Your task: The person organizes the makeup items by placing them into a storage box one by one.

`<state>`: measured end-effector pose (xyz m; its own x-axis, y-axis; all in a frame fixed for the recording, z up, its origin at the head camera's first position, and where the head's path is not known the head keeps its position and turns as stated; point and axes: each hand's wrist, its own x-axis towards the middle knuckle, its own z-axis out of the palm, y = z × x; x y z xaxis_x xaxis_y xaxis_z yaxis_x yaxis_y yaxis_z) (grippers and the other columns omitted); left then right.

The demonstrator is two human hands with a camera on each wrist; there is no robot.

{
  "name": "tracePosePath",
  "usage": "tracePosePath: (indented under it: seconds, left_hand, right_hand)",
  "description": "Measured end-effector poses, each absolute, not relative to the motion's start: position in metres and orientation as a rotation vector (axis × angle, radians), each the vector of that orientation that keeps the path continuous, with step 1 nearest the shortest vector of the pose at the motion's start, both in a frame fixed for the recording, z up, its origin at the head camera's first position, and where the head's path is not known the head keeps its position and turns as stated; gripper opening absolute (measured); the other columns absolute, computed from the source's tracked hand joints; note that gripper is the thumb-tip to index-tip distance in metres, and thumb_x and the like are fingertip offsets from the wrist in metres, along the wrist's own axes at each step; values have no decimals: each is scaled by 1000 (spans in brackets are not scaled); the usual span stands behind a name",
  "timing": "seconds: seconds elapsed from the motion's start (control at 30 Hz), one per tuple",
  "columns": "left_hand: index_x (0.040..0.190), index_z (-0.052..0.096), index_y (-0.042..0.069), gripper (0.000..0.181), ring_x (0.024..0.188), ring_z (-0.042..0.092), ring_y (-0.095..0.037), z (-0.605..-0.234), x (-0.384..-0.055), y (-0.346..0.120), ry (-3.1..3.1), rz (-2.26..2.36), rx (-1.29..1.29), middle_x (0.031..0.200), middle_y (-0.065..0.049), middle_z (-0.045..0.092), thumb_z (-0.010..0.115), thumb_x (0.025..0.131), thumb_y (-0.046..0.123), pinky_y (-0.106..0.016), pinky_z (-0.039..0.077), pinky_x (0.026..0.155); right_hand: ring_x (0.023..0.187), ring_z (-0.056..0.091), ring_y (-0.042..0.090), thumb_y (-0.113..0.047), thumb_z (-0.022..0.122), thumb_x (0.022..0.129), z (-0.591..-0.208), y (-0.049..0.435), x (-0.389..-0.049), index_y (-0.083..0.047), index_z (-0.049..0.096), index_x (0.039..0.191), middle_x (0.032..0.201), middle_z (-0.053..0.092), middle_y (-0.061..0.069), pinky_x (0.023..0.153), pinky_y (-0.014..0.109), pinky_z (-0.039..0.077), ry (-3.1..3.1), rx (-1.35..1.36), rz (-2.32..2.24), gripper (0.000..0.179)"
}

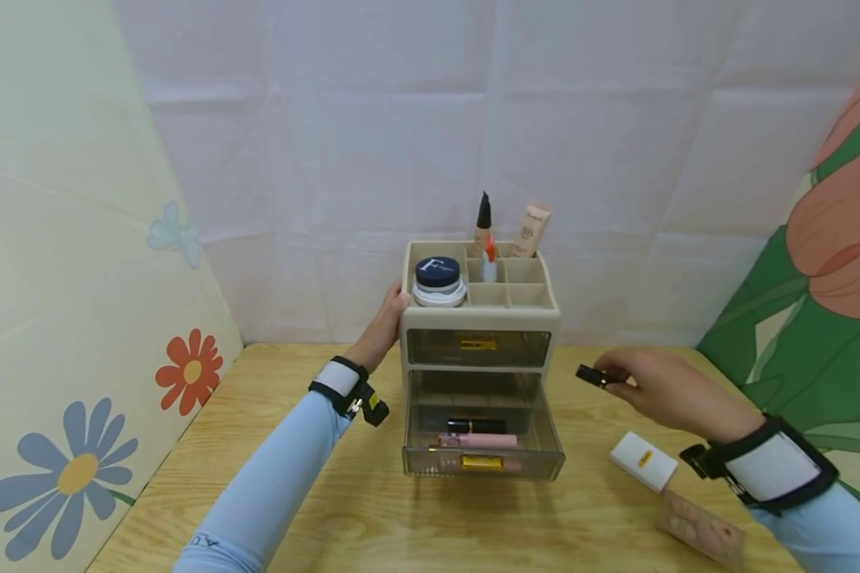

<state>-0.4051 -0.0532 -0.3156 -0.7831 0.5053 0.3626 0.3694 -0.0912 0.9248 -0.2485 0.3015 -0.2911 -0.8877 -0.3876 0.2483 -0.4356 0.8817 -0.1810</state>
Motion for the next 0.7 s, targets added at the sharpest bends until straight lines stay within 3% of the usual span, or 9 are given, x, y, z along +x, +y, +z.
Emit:
tracePosePath:
  seconds: [0.7]
  left_hand:
    - [153, 9, 13, 67, 133, 28, -30, -316, -405, -53, 2053, 2023, 969, 151, -15, 19, 29, 97, 43, -54, 26, 108]
  right_hand:
    - [77, 58, 8, -5, 73, 85, -258, 239, -239, -13, 68, 98, 88, 62, -7, 63, 32, 49, -2828, 831, 169, 16]
